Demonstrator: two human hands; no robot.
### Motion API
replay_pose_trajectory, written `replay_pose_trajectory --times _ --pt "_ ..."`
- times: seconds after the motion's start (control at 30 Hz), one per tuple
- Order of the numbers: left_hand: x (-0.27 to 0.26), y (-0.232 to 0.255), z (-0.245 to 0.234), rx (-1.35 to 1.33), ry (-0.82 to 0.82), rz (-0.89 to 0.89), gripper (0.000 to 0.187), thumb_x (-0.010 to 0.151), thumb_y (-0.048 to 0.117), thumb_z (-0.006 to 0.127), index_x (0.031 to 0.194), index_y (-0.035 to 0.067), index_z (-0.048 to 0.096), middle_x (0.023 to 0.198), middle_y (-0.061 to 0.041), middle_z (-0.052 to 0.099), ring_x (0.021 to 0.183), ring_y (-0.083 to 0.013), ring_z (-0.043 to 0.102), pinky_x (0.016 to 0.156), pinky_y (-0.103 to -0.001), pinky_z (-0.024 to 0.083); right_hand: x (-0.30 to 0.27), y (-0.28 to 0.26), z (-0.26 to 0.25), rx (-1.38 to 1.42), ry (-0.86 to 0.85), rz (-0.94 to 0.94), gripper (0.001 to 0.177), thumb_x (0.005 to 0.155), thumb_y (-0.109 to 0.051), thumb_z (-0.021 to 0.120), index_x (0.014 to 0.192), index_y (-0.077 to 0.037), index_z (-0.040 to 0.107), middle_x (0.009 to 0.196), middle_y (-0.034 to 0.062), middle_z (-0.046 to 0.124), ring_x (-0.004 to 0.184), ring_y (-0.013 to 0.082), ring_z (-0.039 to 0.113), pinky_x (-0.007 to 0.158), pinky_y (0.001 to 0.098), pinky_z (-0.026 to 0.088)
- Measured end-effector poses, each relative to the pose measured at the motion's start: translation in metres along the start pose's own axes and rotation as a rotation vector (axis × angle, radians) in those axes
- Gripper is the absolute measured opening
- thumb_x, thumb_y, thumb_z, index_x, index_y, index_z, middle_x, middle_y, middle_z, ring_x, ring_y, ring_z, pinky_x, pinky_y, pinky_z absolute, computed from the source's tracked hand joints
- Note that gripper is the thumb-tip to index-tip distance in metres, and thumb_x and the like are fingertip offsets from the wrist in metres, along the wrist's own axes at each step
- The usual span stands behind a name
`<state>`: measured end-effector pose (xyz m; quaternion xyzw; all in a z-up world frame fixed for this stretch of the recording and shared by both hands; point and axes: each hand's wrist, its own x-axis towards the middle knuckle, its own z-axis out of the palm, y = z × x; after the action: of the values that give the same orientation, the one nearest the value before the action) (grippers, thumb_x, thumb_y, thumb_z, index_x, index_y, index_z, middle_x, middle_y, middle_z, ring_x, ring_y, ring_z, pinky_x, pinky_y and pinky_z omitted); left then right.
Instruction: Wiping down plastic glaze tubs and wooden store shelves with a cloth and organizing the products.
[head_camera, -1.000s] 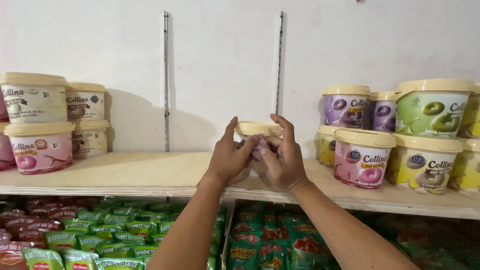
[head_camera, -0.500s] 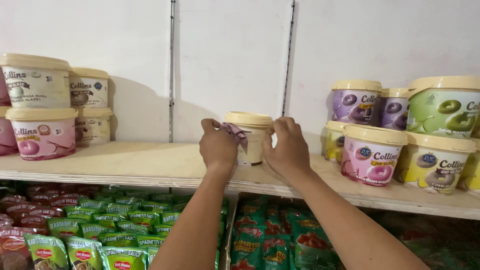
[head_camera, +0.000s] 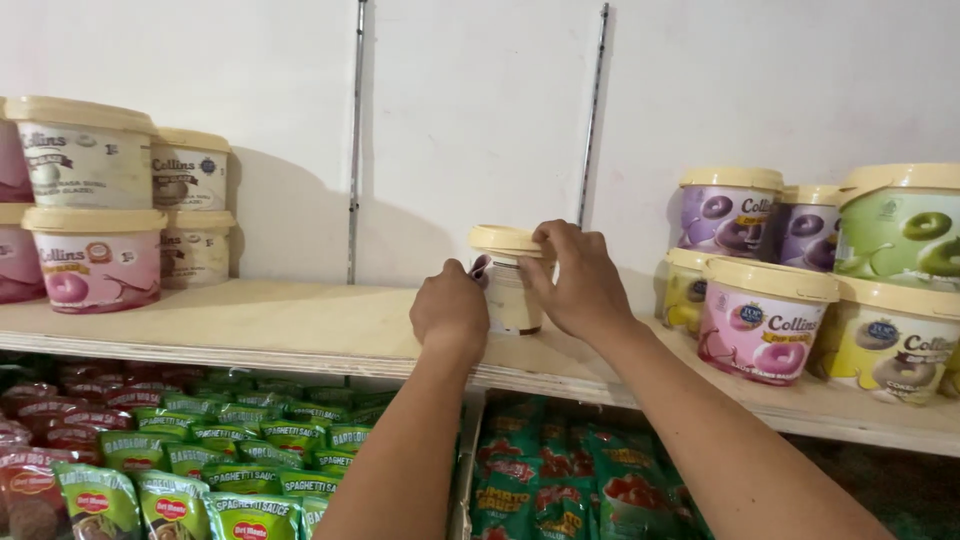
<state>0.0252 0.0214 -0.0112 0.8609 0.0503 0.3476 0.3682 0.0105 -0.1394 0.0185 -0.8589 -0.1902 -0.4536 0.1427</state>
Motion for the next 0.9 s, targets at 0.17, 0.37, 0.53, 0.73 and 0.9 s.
replay_pose_trajectory --times 0.17,0.37,0.53,0.73,0.9 --pt "-0.006 0.005 -0.005 -0.077 -0.006 -0.042 0.046 0.097 0.043 0.065 0.117 0.003 0.056 0.110 -0.022 0.070 0.105 -0.0372 0.069 0.086 -0.048 0.056 0.010 0.001 -0.004 -0.032 -0.015 -0.127 0.043 0.095 -0.034 0.063 0.136 -0.022 0.059 0.129 0.0069 0.059 0.111 0.0347 0.052 0.100 0.0462 0.047" --pt "0.001 -0.004 0.007 0.055 -0.055 0.039 0.031 0.096 0.029 0.064 0.117 0.007 0.061 0.111 -0.018 0.073 0.107 -0.0353 0.071 0.088 -0.046 0.057 0.028 0.085 -0.001 -0.052 -0.021 -0.103 0.029 0.098 -0.018 0.056 0.125 -0.014 0.064 0.120 0.0097 0.066 0.110 0.0284 0.063 0.099 0.0422 0.051" --pt "0.001 0.000 0.010 0.140 -0.074 0.076 0.027 0.097 0.026 0.062 0.117 0.007 0.062 0.112 -0.019 0.072 0.107 -0.0350 0.071 0.086 -0.046 0.058 0.018 0.077 -0.016 -0.080 0.228 0.180 0.031 0.090 -0.013 0.057 0.115 -0.020 0.074 0.124 0.0155 0.066 0.110 0.0315 0.066 0.095 0.0446 0.053" --pt "-0.011 0.005 -0.009 0.120 -0.138 0.065 0.030 0.089 0.032 0.073 0.110 0.010 0.069 0.109 -0.016 0.073 0.106 -0.0346 0.070 0.089 -0.046 0.056 0.012 0.022 -0.013 0.038 -0.108 -0.001 0.072 0.081 -0.059 0.078 0.139 -0.020 0.061 0.140 0.0147 0.049 0.127 0.0340 0.050 0.103 0.0456 0.044" --pt "0.000 -0.002 0.005 0.228 -0.151 0.155 0.019 0.091 0.023 0.067 0.103 0.012 0.076 0.109 -0.015 0.075 0.106 -0.0332 0.071 0.087 -0.045 0.058 0.027 0.070 -0.010 0.251 -0.056 -0.002 0.047 0.084 -0.036 0.072 0.125 -0.015 0.067 0.147 0.0122 0.053 0.130 0.0282 0.058 0.099 0.0415 0.054"
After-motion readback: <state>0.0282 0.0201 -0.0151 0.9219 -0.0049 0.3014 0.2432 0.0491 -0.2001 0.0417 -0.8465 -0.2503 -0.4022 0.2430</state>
